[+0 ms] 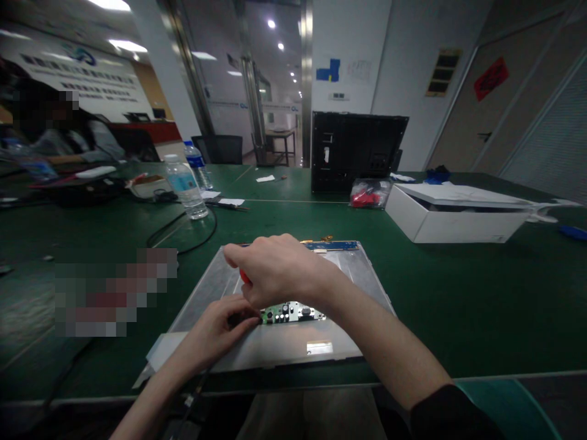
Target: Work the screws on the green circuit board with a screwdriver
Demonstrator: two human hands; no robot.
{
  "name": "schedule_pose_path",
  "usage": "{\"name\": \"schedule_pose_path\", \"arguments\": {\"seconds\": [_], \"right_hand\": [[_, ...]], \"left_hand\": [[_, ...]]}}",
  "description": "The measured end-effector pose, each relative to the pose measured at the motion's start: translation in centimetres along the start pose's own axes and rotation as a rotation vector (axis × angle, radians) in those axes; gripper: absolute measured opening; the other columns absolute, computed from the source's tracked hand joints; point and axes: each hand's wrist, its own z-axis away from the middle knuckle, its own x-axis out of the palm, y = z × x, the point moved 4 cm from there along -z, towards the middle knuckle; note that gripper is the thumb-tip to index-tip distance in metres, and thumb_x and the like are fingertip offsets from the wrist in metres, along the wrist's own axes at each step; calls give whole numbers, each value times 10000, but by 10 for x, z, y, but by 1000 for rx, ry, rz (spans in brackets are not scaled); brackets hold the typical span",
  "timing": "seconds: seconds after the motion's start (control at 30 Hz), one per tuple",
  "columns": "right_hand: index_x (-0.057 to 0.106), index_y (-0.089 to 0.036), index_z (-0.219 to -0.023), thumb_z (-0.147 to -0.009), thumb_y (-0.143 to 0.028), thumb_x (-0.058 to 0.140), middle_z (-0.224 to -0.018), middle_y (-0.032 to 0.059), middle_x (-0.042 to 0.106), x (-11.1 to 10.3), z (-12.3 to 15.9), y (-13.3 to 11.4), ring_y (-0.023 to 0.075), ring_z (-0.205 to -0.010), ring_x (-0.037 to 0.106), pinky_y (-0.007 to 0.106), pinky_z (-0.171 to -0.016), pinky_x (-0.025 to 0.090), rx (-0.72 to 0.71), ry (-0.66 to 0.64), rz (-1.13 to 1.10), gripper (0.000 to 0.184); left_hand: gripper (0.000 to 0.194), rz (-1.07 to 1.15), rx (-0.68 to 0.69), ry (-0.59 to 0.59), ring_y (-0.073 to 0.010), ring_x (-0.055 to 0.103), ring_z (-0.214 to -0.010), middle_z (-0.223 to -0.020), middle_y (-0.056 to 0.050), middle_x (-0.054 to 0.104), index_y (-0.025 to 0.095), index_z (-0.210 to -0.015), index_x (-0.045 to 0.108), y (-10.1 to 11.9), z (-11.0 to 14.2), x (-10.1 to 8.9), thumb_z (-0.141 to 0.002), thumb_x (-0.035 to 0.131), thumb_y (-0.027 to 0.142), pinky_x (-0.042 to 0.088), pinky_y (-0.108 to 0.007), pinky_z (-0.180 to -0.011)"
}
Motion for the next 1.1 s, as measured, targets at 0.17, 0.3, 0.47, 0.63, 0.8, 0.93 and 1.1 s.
{"name": "schedule_pose_path", "arguments": {"seconds": [0.17, 0.3, 0.47, 0.63, 0.8, 0.93, 1.1], "right_hand": [[662, -189, -861, -869, -534, 543, -705, 33, 670, -3, -3, 2, 156, -658, 601, 262, -502, 216, 68, 3, 43, 366], [682, -190, -805, -893, -450, 527, -696, 39, 675, -1, -4, 3, 153, -657, 604, 267, -508, 220, 87, 15, 75, 316], [601, -172, -1114, -796, -258, 574, -816, 45, 710, 0, 0, 0, 169, -667, 606, 268, -503, 232, 23, 38, 42, 331], [635, -177, -1062, -840, -417, 587, -803, 57, 707, -1, 0, -1, 175, -681, 613, 263, -507, 245, 5, 31, 19, 331], [685, -186, -792, -896, -490, 517, -696, 53, 674, -1, -4, 1, 164, -669, 614, 261, -517, 247, 72, 2, 60, 363], [632, -183, -999, -857, -298, 544, -799, 55, 698, -1, -1, -1, 165, -685, 611, 262, -515, 243, 52, 10, 59, 203], [567, -169, -1074, -809, -246, 553, -863, 60, 700, 0, 3, -4, 171, -680, 606, 264, -499, 238, -4, 9, 23, 276]], "left_hand": [[127, -1, -4, -11, -184, 603, -765, -778, -25, 697, 191, -767, 682, -1, 0, 0, -798, 559, 190, 426, -278, -692], [130, -3, 11, -6, -191, 605, -789, -779, -31, 697, 190, -764, 685, 1, 0, -1, -798, 560, 197, 430, -282, -715], [120, -3, 4, 6, -186, 604, -767, -765, -22, 692, 192, -743, 687, -1, 0, 0, -788, 576, 185, 432, -290, -723], [130, -11, -19, 10, -185, 605, -747, -758, -23, 692, 196, -763, 699, -4, 0, 1, -794, 573, 205, 437, -286, -700], [122, 8, 19, -8, -185, 606, -764, -773, -25, 694, 190, -751, 682, 1, -1, -1, -788, 566, 181, 437, -282, -714], [120, -2, 16, 9, -188, 603, -778, -768, -24, 688, 192, -733, 678, 2, -1, -1, -783, 570, 175, 434, -286, -722], [117, -3, 8, 13, -191, 604, -779, -770, -23, 687, 191, -735, 678, 0, 0, 0, -786, 573, 185, 433, -294, -727]]}}
